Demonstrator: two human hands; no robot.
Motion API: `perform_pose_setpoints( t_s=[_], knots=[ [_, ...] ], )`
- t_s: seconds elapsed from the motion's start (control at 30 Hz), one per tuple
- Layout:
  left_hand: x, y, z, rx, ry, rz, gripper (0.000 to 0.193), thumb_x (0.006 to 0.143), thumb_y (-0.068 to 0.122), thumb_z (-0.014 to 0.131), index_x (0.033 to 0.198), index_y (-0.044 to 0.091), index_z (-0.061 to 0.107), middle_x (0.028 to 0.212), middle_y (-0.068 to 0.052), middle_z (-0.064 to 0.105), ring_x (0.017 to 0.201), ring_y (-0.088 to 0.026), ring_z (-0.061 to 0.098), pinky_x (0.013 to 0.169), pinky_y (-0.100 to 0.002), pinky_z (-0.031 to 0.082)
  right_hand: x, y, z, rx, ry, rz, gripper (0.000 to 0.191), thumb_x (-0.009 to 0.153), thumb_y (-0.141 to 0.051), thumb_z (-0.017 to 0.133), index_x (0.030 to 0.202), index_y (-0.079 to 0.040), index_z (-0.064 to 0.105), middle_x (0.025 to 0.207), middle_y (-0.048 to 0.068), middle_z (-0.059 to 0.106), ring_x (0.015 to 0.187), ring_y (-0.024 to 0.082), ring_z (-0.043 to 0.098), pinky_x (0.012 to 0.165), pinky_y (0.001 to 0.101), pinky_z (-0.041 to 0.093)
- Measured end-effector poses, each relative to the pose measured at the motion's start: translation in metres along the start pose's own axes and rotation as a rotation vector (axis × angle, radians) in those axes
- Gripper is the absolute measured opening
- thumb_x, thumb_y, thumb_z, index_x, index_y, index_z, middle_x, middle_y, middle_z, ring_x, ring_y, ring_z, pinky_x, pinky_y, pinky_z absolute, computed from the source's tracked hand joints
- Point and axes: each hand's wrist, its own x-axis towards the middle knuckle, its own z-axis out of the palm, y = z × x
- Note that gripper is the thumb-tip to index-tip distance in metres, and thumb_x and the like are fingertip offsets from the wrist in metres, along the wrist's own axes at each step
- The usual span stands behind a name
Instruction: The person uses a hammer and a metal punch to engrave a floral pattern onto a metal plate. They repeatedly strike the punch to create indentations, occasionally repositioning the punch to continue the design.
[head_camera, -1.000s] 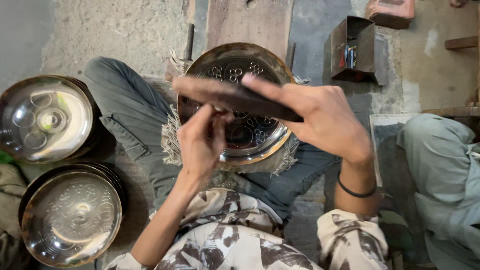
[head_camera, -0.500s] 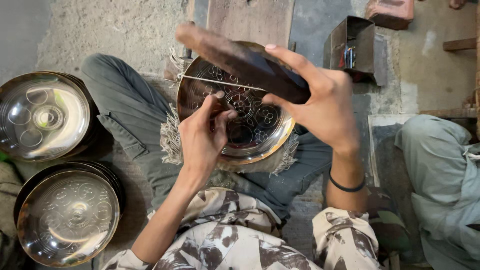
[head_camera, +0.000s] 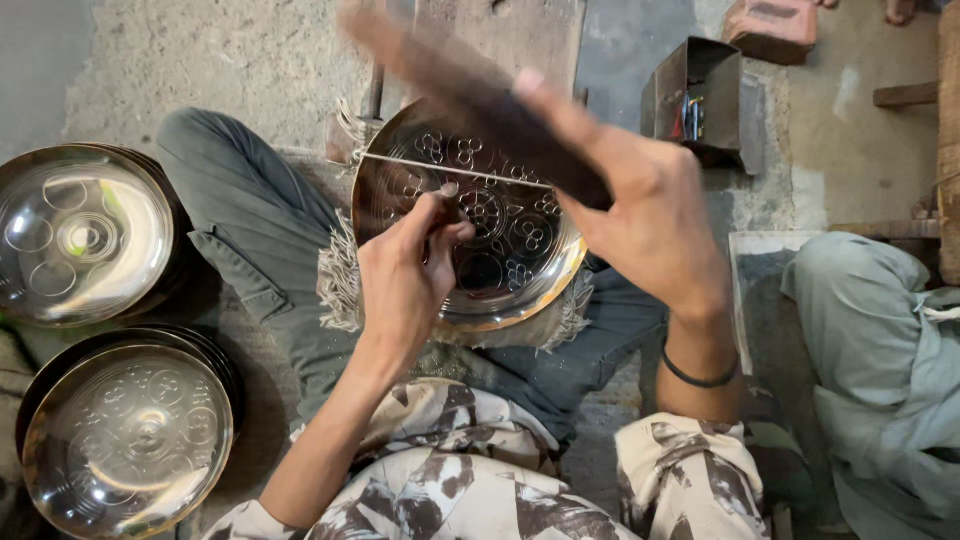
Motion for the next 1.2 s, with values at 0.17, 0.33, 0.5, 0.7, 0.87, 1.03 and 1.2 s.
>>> perform_pose_setpoints(
  t_s=[0.17,0.33,0.5,0.7,0.87,1.03,1.2],
  knots=[
    [0.012,-0.012,-0.003,-0.060,-0.119,0.052,0.032,0.085,-0.015,0.059,0.112,0.002,0.063,0.091,-0.015,0.075,0.092,-0.022,0.082,0.071,-0.031,0.061,-0.006,-0.005,-0.001,-0.122,-0.053,-0.005,0.072,0.094,-0.019,0.077,0.155,-0.035,0.044,0.090,0.010,0.070,0.071,0.026,0.069,0.064,0.0385,0.054],
    [0.023,-0.018,-0.005,-0.037,-0.221,0.094,0.035,0.081,-0.014,0.066,0.111,0.003,0.067,0.088,-0.016,0.076,0.082,-0.024,0.078,0.068,-0.034,0.059,-0.026,0.011,0.002,-0.223,-0.276,0.139,0.075,0.090,-0.017,0.079,0.156,-0.037,0.049,0.089,0.011,0.075,0.070,0.027,0.072,0.066,0.0417,0.055],
    [0.025,-0.019,-0.005,-0.132,-0.248,0.119,0.046,0.078,-0.017,0.059,0.119,0.003,0.064,0.096,-0.016,0.076,0.089,-0.022,0.081,0.070,-0.032,0.062,-0.047,0.019,0.020,0.132,0.202,0.175,0.070,0.103,-0.018,0.078,0.160,-0.031,0.040,0.122,0.011,0.074,0.099,0.022,0.078,0.082,0.0352,0.061],
    [0.030,-0.017,-0.008,-0.035,-0.323,0.192,0.051,0.077,-0.014,0.064,0.125,0.003,0.065,0.094,-0.016,0.076,0.085,-0.027,0.077,0.070,-0.035,0.059,-0.055,0.015,0.017,-0.185,-0.117,0.150,0.068,0.086,-0.021,0.088,0.147,-0.030,0.058,0.096,0.012,0.076,0.082,0.030,0.074,0.074,0.0411,0.058],
    [0.043,-0.015,-0.014,-0.050,-0.502,0.189,0.055,0.067,-0.015,0.056,0.117,0.005,0.065,0.094,-0.014,0.076,0.087,-0.027,0.078,0.072,-0.035,0.061,-0.060,0.009,0.015,0.074,0.162,0.515,0.069,0.091,-0.016,0.079,0.151,-0.029,0.047,0.095,0.011,0.071,0.080,0.031,0.069,0.075,0.0388,0.057],
    [0.053,-0.012,-0.013,0.182,-0.663,0.256,0.038,0.084,-0.001,0.072,0.120,0.010,0.068,0.090,-0.015,0.076,0.081,-0.035,0.073,0.072,-0.042,0.057,-0.068,0.008,0.026,-0.143,0.020,0.138,0.060,0.091,-0.014,0.078,0.147,-0.025,0.058,0.113,0.012,0.076,0.093,0.031,0.075,0.080,0.0390,0.059],
    [0.059,-0.013,-0.014,0.056,-0.659,0.352,0.052,0.075,-0.005,0.072,0.125,0.008,0.066,0.090,-0.014,0.076,0.078,-0.034,0.074,0.069,-0.041,0.058,-0.077,-0.001,0.032,0.038,0.170,0.178,0.061,0.098,-0.008,0.073,0.154,-0.019,0.048,0.138,0.020,0.067,0.125,0.039,0.069,0.101,0.0431,0.059]
  ],
)
